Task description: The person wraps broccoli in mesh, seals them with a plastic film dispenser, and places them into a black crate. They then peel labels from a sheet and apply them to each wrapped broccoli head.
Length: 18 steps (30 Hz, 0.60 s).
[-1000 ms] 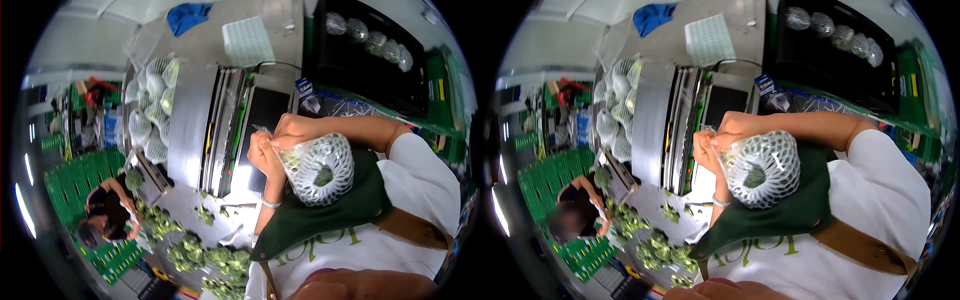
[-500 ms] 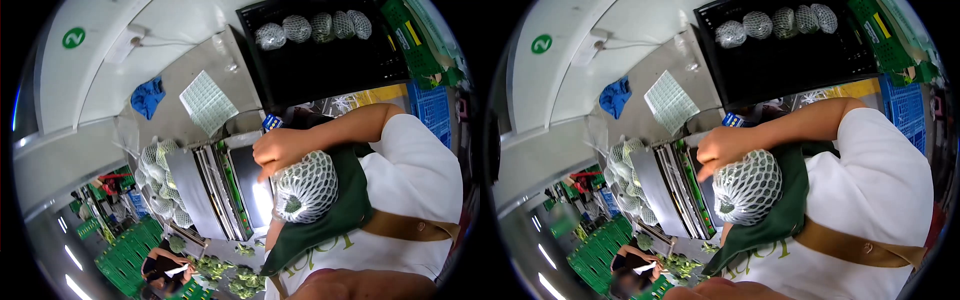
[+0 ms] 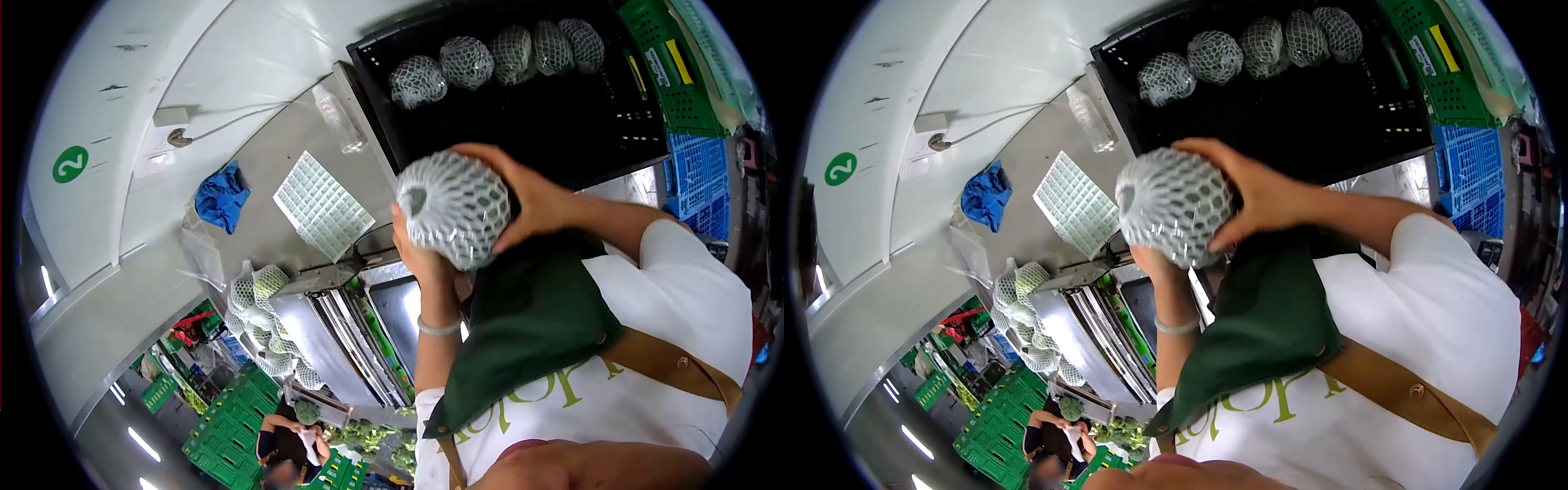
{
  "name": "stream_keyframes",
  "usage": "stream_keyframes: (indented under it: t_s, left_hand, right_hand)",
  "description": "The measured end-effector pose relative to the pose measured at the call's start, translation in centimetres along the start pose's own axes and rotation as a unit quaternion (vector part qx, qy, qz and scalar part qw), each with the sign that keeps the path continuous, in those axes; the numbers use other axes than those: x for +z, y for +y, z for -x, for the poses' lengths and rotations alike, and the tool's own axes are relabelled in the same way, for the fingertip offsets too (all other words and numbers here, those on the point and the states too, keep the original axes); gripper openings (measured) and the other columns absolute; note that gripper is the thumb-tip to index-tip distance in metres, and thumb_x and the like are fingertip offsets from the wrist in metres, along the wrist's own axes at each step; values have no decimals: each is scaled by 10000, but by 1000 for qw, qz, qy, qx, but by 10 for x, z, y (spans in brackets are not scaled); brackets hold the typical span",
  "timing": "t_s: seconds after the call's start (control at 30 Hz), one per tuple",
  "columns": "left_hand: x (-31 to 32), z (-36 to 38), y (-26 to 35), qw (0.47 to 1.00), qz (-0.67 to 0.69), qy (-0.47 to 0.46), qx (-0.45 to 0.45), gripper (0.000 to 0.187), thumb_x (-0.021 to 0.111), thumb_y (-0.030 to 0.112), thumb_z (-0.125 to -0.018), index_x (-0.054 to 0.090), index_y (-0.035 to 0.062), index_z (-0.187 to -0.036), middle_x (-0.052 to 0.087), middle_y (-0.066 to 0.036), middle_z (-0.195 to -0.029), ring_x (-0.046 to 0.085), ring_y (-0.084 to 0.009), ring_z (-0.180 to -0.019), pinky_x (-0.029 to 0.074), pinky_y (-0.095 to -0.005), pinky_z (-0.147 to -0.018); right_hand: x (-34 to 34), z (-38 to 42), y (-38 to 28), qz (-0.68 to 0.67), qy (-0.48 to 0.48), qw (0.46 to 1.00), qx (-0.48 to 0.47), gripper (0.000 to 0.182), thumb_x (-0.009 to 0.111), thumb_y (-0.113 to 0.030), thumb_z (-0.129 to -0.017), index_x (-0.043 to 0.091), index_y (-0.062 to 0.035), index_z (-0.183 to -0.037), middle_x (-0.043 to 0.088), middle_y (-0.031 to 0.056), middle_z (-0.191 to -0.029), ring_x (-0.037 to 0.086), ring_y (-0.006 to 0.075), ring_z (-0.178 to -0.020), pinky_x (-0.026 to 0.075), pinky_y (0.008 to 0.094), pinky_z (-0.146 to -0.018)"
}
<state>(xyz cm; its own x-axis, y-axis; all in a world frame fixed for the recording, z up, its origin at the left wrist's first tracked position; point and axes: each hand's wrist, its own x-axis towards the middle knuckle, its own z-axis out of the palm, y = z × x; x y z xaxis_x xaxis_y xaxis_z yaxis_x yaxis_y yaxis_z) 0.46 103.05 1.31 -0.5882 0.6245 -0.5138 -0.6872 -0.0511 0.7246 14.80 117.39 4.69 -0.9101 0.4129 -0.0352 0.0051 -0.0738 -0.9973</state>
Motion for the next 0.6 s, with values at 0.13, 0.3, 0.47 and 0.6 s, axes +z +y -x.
stream_keyframes:
  t_s: [0.13,0.3,0.47,0.6]
  left_hand:
    - [-14,-35,11,916,-330,67,218,504,387,272,-1047,350,-9,-1464,419,-198,-1457,427,-286,-1326,305,-402,-1117]
    - [-48,-30,-24,867,-496,15,50,564,544,224,-980,350,-4,-1459,517,-220,-1374,537,-280,-1227,395,-339,-1023]
    - [-62,-24,-45,838,-530,7,133,645,597,170,-917,308,142,-1493,560,-253,-1293,566,-429,-1155,454,-435,-951]
    - [-80,-14,-41,908,-379,-63,167,790,710,164,-839,280,-24,-1475,398,-245,-1466,398,-321,-1365,319,-335,-1110]
  right_hand:
    - [-50,-39,52,138,17,990,35,1058,891,-277,-560,341,-52,-1436,417,141,-1416,445,265,-1295,390,369,-1072]
    - [-31,-47,148,430,-97,897,28,971,859,-332,-582,397,-136,-1413,375,177,-1427,468,383,-1225,461,449,-991]
    - [-6,-50,173,514,-138,846,-31,972,858,-292,-588,376,-105,-1410,366,185,-1445,473,411,-1201,462,469,-984]
    - [7,-53,168,536,-153,830,-24,979,861,-229,-587,362,-102,-1420,350,187,-1455,456,419,-1218,451,460,-1001]
